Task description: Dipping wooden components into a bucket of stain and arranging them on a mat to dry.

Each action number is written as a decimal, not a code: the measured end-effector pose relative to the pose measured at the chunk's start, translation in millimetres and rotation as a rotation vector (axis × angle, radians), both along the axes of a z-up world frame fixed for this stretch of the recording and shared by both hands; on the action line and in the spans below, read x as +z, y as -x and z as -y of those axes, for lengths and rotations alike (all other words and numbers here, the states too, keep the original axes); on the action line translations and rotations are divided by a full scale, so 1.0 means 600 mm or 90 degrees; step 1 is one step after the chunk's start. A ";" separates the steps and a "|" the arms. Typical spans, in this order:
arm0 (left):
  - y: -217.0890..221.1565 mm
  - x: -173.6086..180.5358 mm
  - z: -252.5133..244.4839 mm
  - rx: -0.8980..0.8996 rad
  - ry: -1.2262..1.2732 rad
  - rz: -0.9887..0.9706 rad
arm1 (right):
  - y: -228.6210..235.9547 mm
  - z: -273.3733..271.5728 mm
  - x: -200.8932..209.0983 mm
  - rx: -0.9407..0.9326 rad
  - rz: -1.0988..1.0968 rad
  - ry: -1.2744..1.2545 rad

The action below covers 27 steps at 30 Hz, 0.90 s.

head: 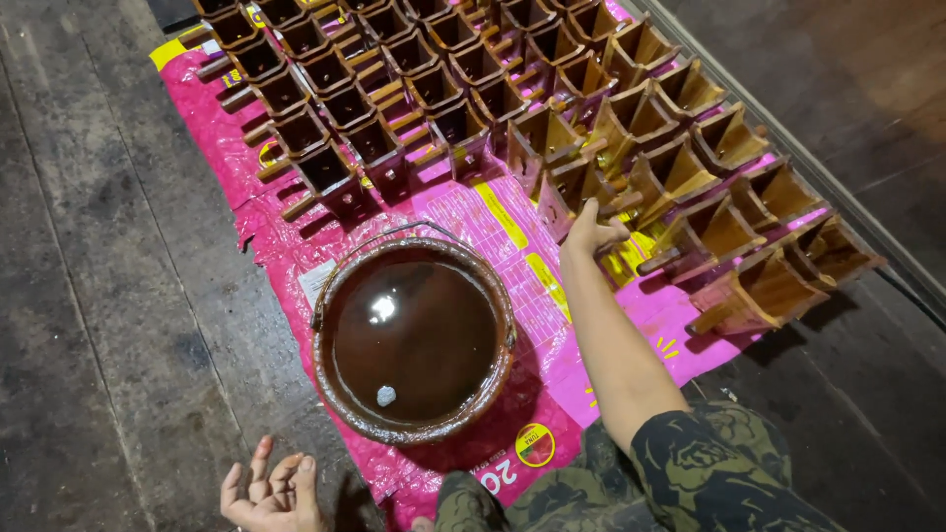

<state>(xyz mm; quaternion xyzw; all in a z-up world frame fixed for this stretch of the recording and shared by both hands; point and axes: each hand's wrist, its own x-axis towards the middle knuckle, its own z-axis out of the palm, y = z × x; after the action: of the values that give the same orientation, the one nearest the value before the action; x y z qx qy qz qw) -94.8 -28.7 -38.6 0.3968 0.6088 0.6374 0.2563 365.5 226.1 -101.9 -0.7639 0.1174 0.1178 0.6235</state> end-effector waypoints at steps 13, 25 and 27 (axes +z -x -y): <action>-0.003 0.011 0.005 0.009 0.001 0.000 | 0.001 0.002 0.028 0.052 -0.020 0.061; 0.019 0.006 0.016 -0.016 0.057 0.048 | -0.056 -0.020 -0.061 0.015 0.100 0.008; 0.026 -0.002 0.020 -0.026 0.022 0.057 | -0.043 -0.026 -0.045 0.025 0.074 -0.050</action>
<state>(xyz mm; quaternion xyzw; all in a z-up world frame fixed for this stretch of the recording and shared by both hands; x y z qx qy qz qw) -110.4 -40.6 -39.6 0.3759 0.5992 0.6387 0.3029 391.1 241.8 -128.9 -0.7468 0.0612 0.0897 0.6561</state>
